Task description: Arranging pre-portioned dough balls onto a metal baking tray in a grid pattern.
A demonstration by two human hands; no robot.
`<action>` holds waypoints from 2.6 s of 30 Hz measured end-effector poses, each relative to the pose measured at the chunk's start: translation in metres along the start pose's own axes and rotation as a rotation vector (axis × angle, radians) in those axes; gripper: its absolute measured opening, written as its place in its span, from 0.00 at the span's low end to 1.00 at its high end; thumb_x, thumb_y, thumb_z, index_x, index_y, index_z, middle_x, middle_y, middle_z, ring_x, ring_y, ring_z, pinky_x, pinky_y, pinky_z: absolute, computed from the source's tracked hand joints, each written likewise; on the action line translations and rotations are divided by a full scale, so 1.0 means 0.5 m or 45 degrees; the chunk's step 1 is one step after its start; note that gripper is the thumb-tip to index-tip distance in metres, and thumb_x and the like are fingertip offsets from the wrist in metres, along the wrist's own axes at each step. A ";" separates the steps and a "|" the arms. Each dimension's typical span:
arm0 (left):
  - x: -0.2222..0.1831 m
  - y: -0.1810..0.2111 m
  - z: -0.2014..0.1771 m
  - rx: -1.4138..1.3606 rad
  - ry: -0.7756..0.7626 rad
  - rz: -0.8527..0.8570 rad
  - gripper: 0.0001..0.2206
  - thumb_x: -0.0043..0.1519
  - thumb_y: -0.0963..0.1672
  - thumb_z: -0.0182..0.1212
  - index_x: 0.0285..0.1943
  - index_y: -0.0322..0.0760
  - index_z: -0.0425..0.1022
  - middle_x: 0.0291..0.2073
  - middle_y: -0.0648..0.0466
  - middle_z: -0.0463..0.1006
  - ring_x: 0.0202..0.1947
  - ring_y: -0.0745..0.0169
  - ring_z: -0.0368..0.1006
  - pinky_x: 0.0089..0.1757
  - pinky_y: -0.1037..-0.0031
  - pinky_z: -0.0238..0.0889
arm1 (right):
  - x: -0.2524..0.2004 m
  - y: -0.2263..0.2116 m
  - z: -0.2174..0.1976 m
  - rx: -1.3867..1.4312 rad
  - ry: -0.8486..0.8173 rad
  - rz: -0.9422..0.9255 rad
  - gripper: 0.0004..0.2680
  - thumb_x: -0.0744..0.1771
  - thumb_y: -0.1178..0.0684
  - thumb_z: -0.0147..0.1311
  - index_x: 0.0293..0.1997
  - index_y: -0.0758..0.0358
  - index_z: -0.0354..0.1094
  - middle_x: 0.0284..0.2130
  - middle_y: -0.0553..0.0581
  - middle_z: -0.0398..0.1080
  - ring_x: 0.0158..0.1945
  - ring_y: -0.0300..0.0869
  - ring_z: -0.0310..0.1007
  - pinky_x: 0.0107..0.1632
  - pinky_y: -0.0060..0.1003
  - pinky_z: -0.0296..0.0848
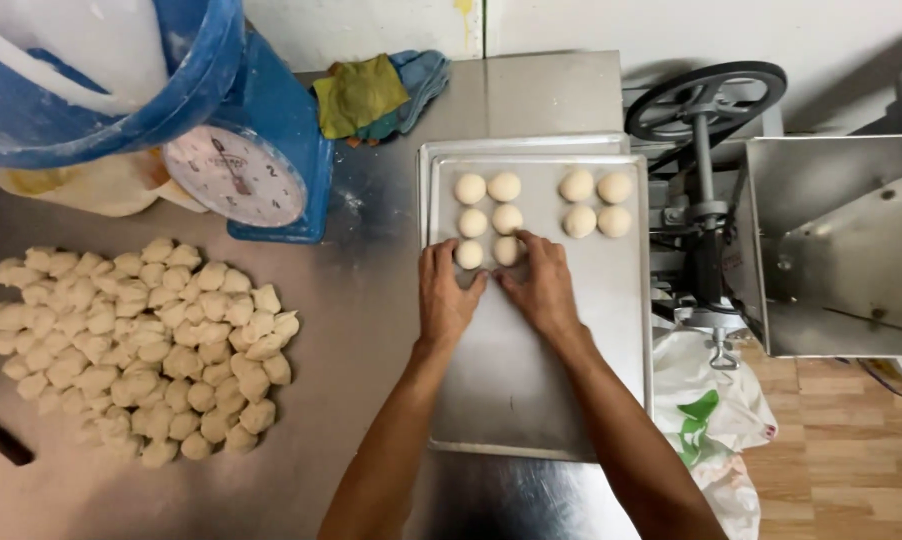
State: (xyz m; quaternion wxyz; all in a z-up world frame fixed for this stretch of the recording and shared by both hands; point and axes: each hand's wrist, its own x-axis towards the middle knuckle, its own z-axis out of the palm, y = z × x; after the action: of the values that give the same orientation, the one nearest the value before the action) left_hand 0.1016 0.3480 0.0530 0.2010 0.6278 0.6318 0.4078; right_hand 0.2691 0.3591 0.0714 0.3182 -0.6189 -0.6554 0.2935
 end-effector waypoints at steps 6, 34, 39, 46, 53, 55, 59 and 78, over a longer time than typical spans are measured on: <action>0.007 -0.012 0.015 0.029 0.068 0.009 0.23 0.50 0.41 0.74 0.55 0.37 0.73 0.45 0.49 0.71 0.48 0.44 0.73 0.47 0.62 0.70 | 0.005 0.029 0.033 0.012 0.095 -0.014 0.17 0.62 0.50 0.67 0.55 0.61 0.70 0.42 0.66 0.73 0.52 0.58 0.72 0.54 0.49 0.75; -0.283 -0.091 -0.275 0.095 0.330 -0.086 0.22 0.55 0.39 0.68 0.60 0.32 0.72 0.55 0.41 0.69 0.58 0.36 0.68 0.55 0.52 0.65 | -0.138 -0.141 0.075 0.158 -0.010 -0.105 0.16 0.65 0.55 0.61 0.60 0.59 0.68 0.44 0.67 0.73 0.40 0.57 0.75 0.41 0.46 0.76; -0.499 -0.146 -0.393 0.450 0.436 -0.434 0.20 0.54 0.40 0.66 0.58 0.39 0.73 0.55 0.49 0.66 0.56 0.44 0.67 0.58 0.53 0.60 | -0.164 -0.262 0.238 0.232 -0.408 -0.239 0.15 0.66 0.56 0.59 0.59 0.57 0.70 0.48 0.63 0.75 0.44 0.52 0.78 0.42 0.42 0.79; -0.476 -0.283 -0.446 0.721 0.712 -0.256 0.31 0.57 0.45 0.67 0.72 0.38 0.67 0.53 0.39 0.67 0.49 0.37 0.70 0.46 0.53 0.67 | -0.125 -0.385 0.555 0.099 -0.376 -0.555 0.20 0.66 0.52 0.57 0.66 0.65 0.62 0.58 0.67 0.66 0.62 0.63 0.64 0.61 0.57 0.63; -0.451 -0.317 -0.468 0.803 0.715 -0.291 0.14 0.62 0.44 0.67 0.56 0.43 0.78 0.46 0.42 0.68 0.37 0.41 0.72 0.35 0.53 0.68 | -0.097 -0.495 0.641 -0.419 -0.199 -0.332 0.14 0.66 0.45 0.58 0.52 0.63 0.71 0.53 0.62 0.67 0.54 0.62 0.59 0.49 0.61 0.62; -0.444 -0.313 -0.469 0.719 0.735 -0.315 0.12 0.64 0.44 0.64 0.55 0.38 0.75 0.45 0.43 0.68 0.36 0.42 0.72 0.35 0.53 0.67 | -0.082 -0.487 0.664 -0.375 -0.193 -0.425 0.16 0.63 0.46 0.62 0.52 0.62 0.70 0.54 0.61 0.68 0.55 0.60 0.60 0.50 0.60 0.63; -0.443 -0.317 -0.472 0.504 0.834 -0.359 0.16 0.70 0.48 0.51 0.51 0.26 0.69 0.46 0.34 0.67 0.45 0.26 0.69 0.44 0.47 0.66 | -0.139 -0.568 0.561 0.492 -0.069 -0.465 0.08 0.60 0.55 0.57 0.34 0.58 0.59 0.31 0.54 0.65 0.36 0.46 0.64 0.38 0.44 0.61; -0.699 -0.325 -0.523 -0.034 0.662 0.126 0.13 0.53 0.42 0.69 0.38 0.31 0.69 0.32 0.43 0.68 0.34 0.41 0.64 0.40 0.56 0.58 | -0.920 0.011 -0.003 -0.561 0.144 0.443 0.13 0.65 0.35 0.54 0.34 0.53 0.66 0.33 0.64 0.74 0.41 0.61 0.72 0.48 0.54 0.67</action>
State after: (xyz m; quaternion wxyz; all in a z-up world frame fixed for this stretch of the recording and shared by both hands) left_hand -0.1554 -0.0358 -0.0085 0.0198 0.5293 0.6254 0.5730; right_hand 0.2883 -0.0996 0.0435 0.1570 -0.7917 -0.5685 0.1592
